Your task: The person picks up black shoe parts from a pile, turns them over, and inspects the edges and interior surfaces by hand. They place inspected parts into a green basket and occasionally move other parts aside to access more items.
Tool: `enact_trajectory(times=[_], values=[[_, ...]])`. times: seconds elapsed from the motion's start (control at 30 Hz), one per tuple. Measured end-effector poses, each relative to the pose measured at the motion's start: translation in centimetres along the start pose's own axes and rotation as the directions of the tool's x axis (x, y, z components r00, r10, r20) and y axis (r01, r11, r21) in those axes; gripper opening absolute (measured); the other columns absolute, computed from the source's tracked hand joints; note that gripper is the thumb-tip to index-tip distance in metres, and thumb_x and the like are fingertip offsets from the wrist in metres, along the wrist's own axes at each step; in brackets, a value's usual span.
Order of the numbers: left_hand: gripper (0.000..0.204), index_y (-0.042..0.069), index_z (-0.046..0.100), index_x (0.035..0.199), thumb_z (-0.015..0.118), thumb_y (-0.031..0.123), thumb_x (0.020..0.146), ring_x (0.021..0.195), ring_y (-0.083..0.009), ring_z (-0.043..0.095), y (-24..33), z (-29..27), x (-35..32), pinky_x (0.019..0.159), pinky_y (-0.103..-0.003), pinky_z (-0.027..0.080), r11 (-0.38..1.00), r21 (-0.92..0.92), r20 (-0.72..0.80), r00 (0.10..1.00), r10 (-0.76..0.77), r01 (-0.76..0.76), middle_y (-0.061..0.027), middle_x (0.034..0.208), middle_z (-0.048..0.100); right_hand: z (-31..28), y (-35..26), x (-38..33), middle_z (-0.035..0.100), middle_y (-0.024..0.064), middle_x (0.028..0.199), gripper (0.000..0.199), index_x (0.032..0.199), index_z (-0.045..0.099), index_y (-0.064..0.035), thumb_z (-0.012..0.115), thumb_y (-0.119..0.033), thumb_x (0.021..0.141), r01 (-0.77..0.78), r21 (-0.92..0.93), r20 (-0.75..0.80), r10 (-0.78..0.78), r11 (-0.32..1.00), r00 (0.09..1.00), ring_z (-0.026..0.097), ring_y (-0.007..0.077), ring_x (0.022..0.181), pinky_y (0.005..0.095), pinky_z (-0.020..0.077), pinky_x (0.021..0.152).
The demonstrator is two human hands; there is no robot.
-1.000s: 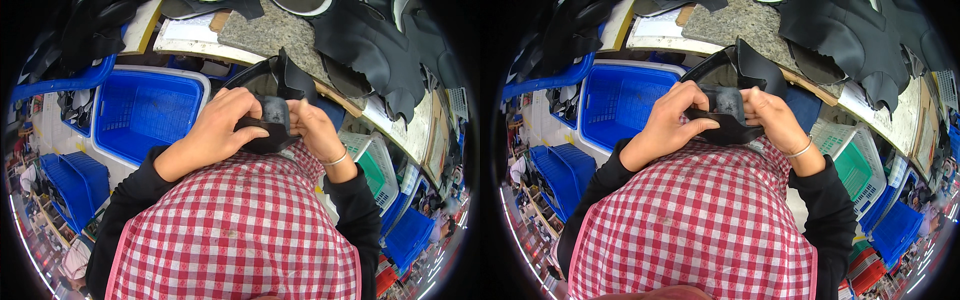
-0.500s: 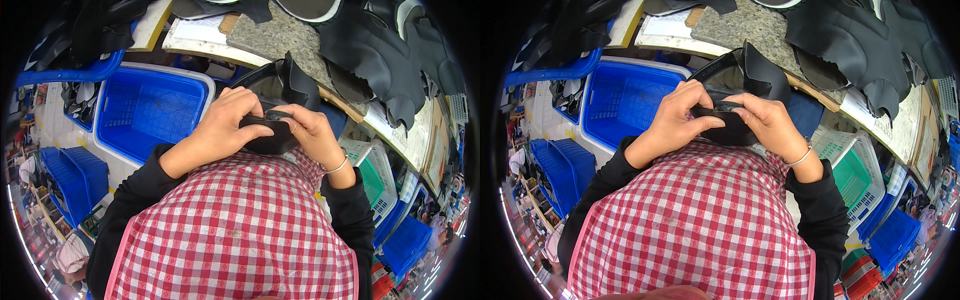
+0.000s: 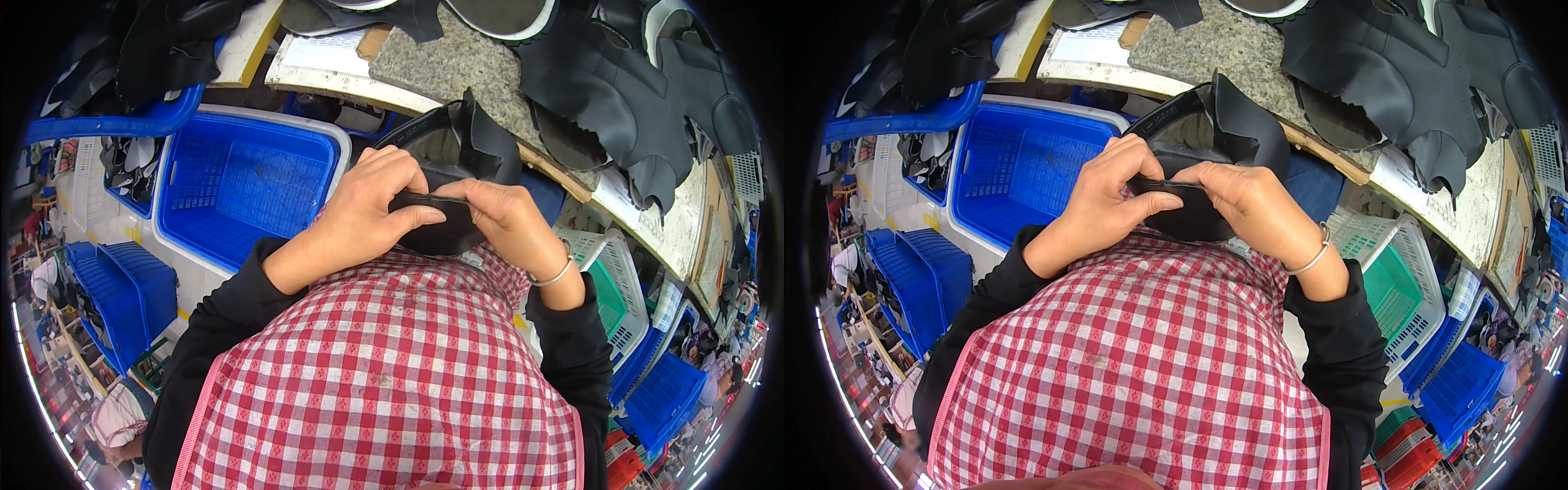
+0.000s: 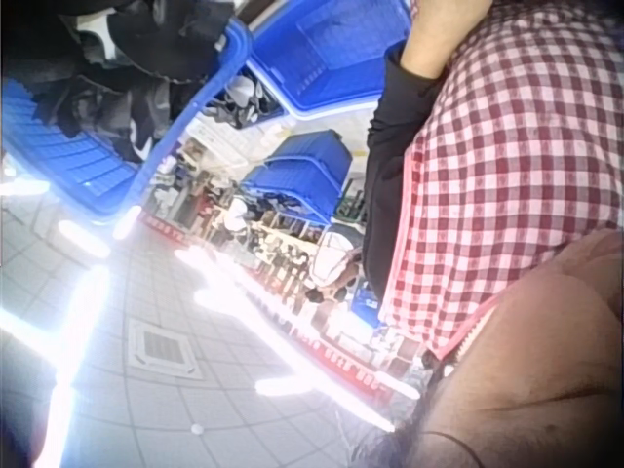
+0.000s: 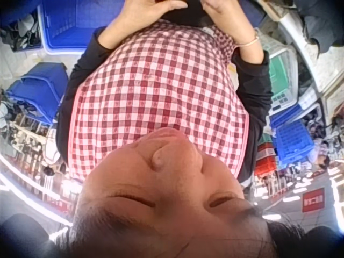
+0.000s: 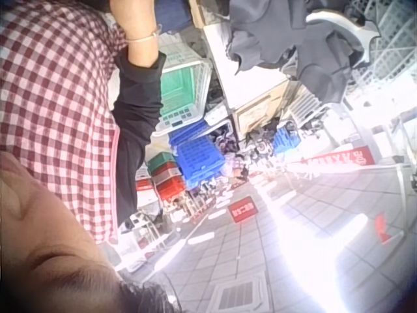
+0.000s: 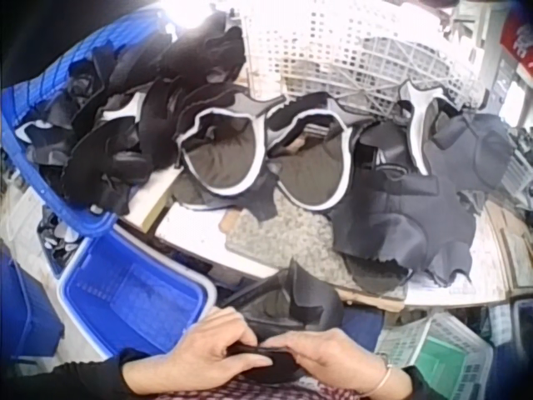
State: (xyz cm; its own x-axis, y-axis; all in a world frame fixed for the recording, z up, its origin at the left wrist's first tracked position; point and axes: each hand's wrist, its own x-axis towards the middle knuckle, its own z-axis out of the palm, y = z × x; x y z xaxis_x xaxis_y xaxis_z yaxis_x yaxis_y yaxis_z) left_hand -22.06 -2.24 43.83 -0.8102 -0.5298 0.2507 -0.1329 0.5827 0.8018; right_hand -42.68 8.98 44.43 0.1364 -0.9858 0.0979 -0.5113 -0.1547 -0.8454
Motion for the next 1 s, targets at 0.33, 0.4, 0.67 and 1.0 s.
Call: enact_trajectory(times=[0.33,0.4,0.67,1.0], values=[[0.024,0.004,0.063,0.087,0.083,0.016,0.081,0.078,-0.0224,0.055,0.1,-0.2,0.3,0.075,-0.035,0.040,0.998,-0.051,0.037,0.999,-0.024,0.026,-0.0054,0.081,0.059,-0.4,1.1,-0.7,0.073,0.0070,0.096,0.026,0.123,0.067,-0.0016,0.067,-0.004,0.097,-0.258,0.369,0.110,0.234,0.893,0.966,0.067,0.0190,0.082,0.0290,0.0535,0.075],[0.024,0.004,0.063,0.087,0.083,0.015,0.081,0.078,-0.0227,0.055,0.2,-0.3,0.3,0.076,-0.035,0.041,0.997,-0.042,0.050,0.997,-0.056,0.058,-0.0055,0.081,0.059,-0.1,1.3,-0.9,0.072,0.0018,0.096,0.027,0.125,0.067,-0.0002,0.068,-0.008,0.099,-0.309,0.565,0.155,0.270,0.765,0.950,0.063,0.0133,0.082,0.0272,0.0519,0.074],[0.025,0.003,0.064,0.087,0.084,0.015,0.079,0.080,-0.0233,0.056,0.1,-0.3,0.3,0.076,-0.035,0.043,0.998,-0.012,0.047,0.997,-0.062,0.063,-0.0065,0.082,0.061,1.6,1.2,-1.6,0.070,0.0169,0.092,0.034,0.118,0.069,-0.0028,0.079,-0.018,0.090,-0.215,0.309,0.028,0.217,0.926,0.976,0.063,0.0204,0.074,0.0325,0.0512,0.071],[0.023,0.002,0.069,0.095,0.081,0.017,0.083,0.083,-0.0257,0.059,0.6,-1.5,0.9,0.079,-0.036,0.043,0.996,0.068,0.224,0.972,-0.067,0.053,-0.0086,0.085,0.062,2.3,1.0,-2.2,0.071,0.0176,0.086,0.029,0.109,0.070,-0.0038,0.078,-0.024,0.090,-0.234,0.176,-0.049,0.246,0.956,0.968,0.070,0.0333,0.074,0.0369,0.0524,0.066]])
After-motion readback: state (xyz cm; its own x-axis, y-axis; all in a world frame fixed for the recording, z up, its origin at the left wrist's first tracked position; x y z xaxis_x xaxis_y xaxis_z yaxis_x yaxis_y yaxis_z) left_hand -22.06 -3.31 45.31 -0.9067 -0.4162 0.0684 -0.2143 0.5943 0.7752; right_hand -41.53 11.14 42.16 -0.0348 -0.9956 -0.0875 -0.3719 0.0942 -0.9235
